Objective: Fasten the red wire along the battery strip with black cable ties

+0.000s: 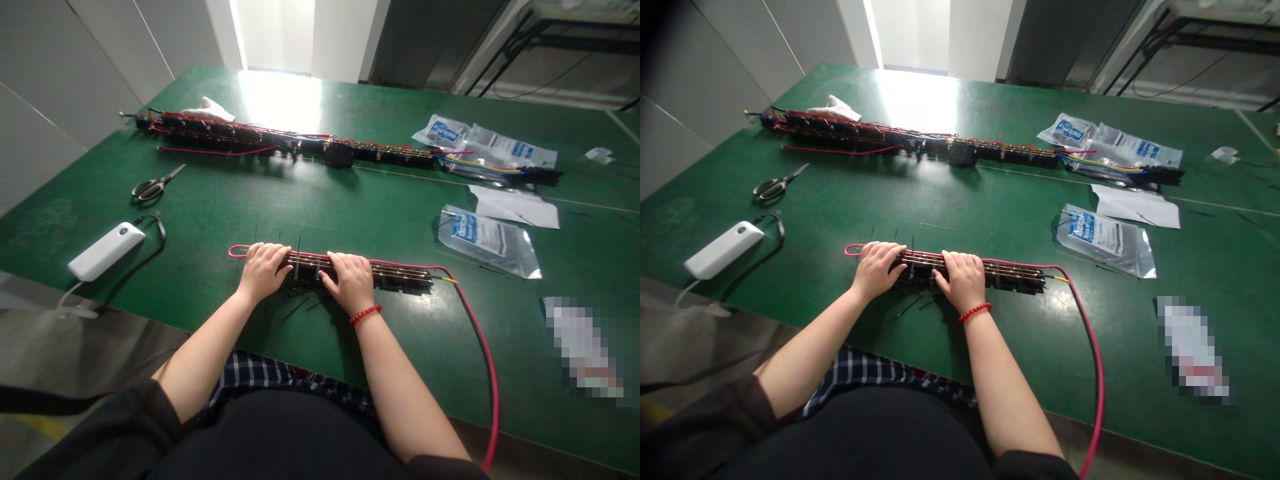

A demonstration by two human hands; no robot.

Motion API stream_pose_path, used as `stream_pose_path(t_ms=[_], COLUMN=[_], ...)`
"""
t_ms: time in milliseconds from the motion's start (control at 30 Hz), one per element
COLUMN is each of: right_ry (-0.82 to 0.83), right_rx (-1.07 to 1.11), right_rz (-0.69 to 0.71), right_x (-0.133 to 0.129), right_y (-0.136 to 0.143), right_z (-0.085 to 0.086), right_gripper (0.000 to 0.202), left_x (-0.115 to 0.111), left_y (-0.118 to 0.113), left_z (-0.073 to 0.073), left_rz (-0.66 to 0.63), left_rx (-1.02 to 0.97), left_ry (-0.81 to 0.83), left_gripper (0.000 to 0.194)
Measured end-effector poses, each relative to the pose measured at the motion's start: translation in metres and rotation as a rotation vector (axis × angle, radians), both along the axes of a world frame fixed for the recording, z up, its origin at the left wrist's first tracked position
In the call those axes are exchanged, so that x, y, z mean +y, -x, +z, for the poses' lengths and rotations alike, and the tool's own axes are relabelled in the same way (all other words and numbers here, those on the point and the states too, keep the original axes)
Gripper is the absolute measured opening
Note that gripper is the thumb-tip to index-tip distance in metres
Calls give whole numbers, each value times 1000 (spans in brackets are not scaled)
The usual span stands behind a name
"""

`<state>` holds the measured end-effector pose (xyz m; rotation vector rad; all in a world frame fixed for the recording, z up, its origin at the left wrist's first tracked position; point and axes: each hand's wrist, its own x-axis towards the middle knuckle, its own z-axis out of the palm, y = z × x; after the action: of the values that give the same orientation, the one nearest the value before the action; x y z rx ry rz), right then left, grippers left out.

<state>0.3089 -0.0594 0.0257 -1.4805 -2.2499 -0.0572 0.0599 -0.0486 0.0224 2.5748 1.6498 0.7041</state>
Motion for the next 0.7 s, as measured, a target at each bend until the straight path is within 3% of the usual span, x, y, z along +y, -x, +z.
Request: stream_pose_path(t_ms=[700], right_ry=[20], right_rx=[1], right_rz=[0], right_x=[0], right_y=[1], right_z=[2], right_gripper=[45], left_x=[0], left_y=[0], left_z=[2], left_rz=[0], left_rx=[15], left_ry=[-2], left_gripper=[38])
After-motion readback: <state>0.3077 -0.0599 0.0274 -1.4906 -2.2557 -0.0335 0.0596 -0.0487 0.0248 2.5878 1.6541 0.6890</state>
